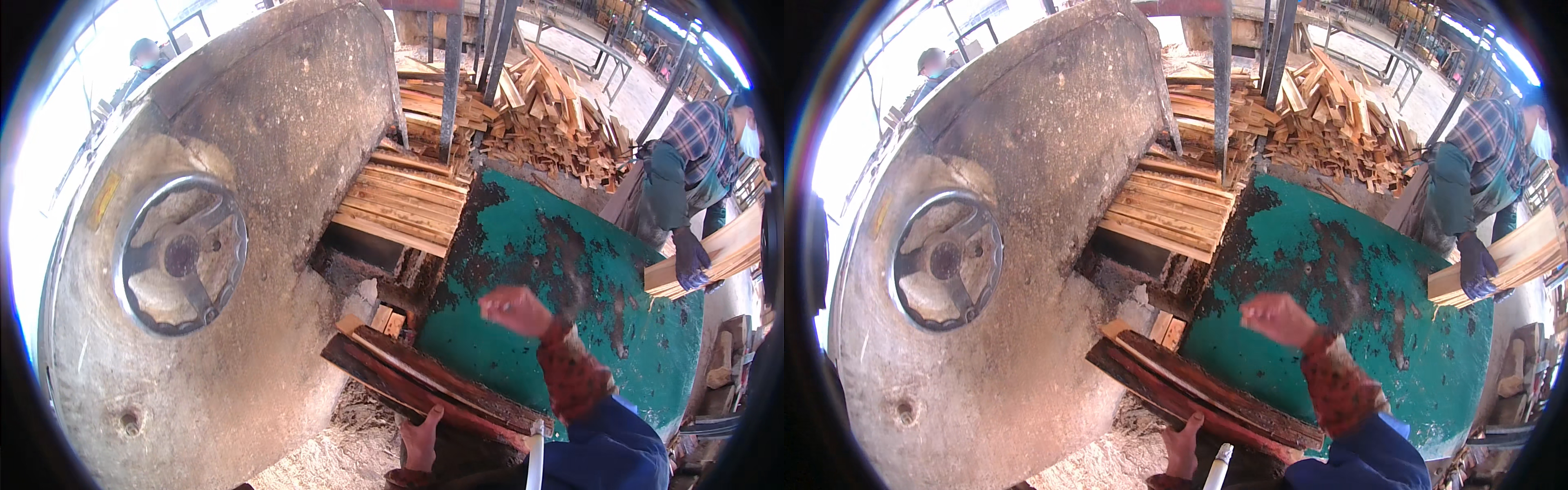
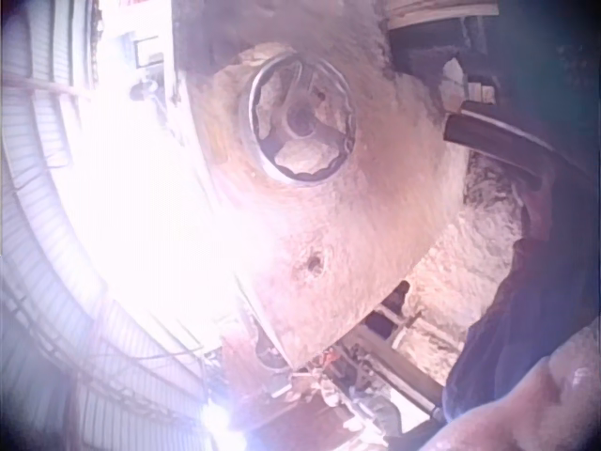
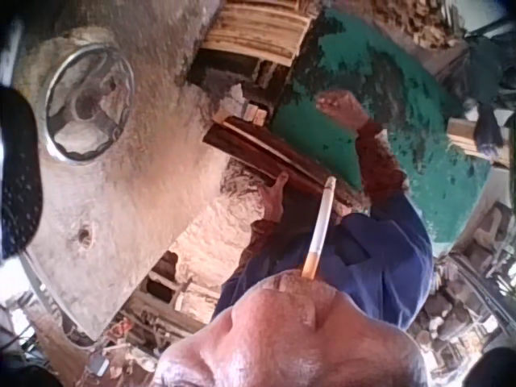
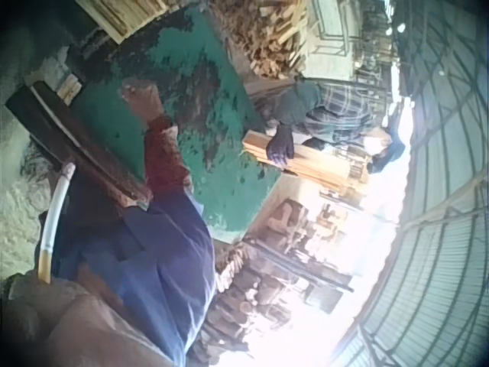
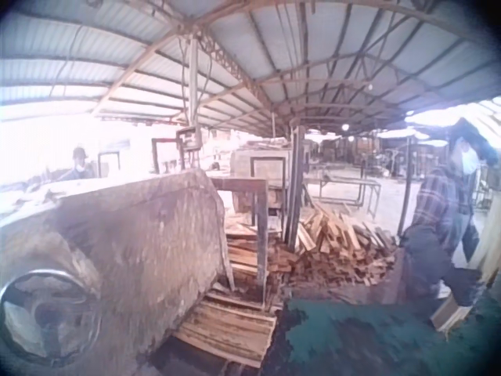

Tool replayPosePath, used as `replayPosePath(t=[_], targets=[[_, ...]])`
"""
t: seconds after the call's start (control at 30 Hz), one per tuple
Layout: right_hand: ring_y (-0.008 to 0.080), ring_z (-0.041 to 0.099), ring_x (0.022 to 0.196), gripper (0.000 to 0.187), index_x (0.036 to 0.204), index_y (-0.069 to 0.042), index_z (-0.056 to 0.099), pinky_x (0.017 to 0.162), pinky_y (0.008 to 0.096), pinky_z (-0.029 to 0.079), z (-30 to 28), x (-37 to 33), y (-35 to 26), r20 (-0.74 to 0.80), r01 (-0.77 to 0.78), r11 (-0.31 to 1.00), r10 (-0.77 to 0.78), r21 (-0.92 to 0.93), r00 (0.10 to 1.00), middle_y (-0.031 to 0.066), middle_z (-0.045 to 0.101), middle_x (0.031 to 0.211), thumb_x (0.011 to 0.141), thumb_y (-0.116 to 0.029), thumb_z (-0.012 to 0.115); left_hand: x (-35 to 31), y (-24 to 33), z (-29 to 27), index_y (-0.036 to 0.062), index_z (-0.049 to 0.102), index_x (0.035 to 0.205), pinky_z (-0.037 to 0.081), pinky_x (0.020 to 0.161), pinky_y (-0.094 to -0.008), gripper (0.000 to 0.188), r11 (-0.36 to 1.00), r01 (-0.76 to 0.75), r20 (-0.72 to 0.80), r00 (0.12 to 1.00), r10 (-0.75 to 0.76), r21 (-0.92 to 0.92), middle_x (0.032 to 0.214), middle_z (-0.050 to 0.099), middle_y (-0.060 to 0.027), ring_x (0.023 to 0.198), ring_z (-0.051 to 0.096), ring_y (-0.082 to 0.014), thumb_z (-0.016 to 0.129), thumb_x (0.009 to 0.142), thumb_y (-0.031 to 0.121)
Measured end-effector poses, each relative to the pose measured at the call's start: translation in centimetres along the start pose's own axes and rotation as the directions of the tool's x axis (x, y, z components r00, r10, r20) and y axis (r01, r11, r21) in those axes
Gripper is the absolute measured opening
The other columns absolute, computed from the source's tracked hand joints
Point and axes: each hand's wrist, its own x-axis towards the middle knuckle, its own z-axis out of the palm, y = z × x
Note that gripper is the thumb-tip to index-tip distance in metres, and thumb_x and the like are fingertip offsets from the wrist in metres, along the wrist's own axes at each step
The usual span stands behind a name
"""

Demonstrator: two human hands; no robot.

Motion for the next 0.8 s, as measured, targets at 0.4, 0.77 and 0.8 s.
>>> replayPosePath(t=[0.4,0.77,0.8], targets=[[0.0297,0.068,0.079,0.036,0.096,-0.005,0.072,0.075,0.036,0.053,-10.0,26.3,7.1,-0.454,-0.127,0.974,0.03,-0.187,0.891,0.0174,0.069,0.083,0.08,-0.037,0.064,-1.7,3.4,0.1,-0.0084,0.062,0.11,0.049,0.081,-0.0358,0.057,0.95,0.144,0.022,0.987,-0.156,0.277,0.104,0.065,-0.0145,0.092,0.058,-0.0233,0.077,0.078,0.036],[0.0364,0.066,0.084,0.036,0.094,-0.006,0.072,0.079,0.0418,0.052,-6.8,40.8,9.7,-0.301,-0.124,0.918,0.006,-0.378,0.954,0.0208,0.068,0.085,0.071,-0.032,0.064,2.0,4.7,0.0,-0.009,0.061,0.11,0.049,0.082,-0.0365,0.06,0.93,0.219,-0.006,0.974,-0.227,0.297,0.104,0.065,-0.0159,0.093,0.059,-0.0247,0.078,0.077,0.038],[0.0328,0.067,0.087,0.037,0.099,-0.005,0.071,0.081,0.0374,0.051,-6.9,41.6,10.1,-0.284,-0.166,0.921,0.063,-0.353,0.957,0.0199,0.069,0.088,0.074,-0.031,0.067,2.4,4.7,-0.1,-0.0091,0.061,0.11,0.049,0.082,-0.0366,0.06,0.928,0.219,-0.004,0.974,-0.229,0.3,0.104,0.065,-0.016,0.093,0.059,-0.0248,0.078,0.077,0.038]])
